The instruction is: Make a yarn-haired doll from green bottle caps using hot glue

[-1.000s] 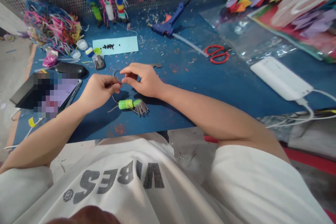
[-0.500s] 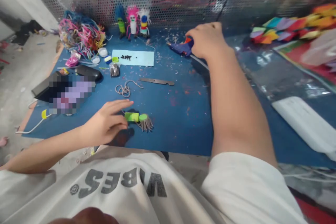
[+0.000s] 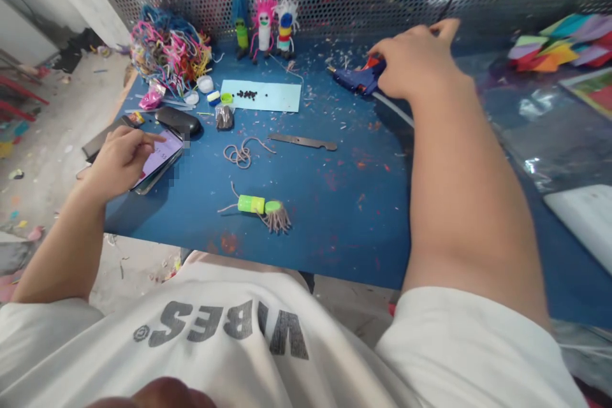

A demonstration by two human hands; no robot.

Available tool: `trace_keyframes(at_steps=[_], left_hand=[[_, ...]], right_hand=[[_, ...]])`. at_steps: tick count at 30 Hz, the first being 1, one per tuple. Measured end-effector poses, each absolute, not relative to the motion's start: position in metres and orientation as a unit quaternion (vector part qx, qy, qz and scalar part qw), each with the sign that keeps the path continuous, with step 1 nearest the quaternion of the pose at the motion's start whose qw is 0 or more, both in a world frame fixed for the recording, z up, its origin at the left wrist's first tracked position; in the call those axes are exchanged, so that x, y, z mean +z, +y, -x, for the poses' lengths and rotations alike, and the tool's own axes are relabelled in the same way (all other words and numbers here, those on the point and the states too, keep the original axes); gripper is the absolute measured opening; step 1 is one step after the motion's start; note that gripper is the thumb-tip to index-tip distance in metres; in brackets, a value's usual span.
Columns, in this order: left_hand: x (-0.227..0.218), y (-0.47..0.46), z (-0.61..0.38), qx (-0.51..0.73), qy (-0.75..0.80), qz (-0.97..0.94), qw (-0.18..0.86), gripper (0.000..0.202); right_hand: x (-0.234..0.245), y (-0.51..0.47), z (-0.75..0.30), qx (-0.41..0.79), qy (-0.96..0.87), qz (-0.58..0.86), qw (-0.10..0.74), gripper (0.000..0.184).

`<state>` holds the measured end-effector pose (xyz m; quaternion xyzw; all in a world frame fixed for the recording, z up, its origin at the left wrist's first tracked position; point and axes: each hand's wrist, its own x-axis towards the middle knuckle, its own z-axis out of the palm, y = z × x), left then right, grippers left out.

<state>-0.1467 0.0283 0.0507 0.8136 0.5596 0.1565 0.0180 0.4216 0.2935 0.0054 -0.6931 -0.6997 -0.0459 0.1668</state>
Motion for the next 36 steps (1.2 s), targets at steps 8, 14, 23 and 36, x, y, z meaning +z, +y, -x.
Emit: trace_keyframes(at_steps=[8, 14, 23, 36], left_hand=[[0.060, 0.022, 0.146, 0.178, 0.603, -0.778, 0.013, 0.035], [0.069, 0.019, 0.131, 0.079, 0.657, -0.749, 0.037, 0.034], [0.063, 0.020, 0.144, 0.235, 0.599, -0.765, 0.009, 0.025], [0.048, 0.029, 0.150, 0.219, 0.561, -0.798, 0.007, 0.029]], right_hand=[[0.001, 0.289, -0.432, -0.090, -0.740, 0.655, 0.124, 0.041], [0.010, 0.258, -0.432, -0.134, -0.778, 0.610, 0.074, 0.049], [0.015, 0.255, -0.423, -0.110, -0.760, 0.640, 0.043, 0.051], [0.004, 0.261, -0.427, -0.117, -0.761, 0.635, 0.070, 0.046]])
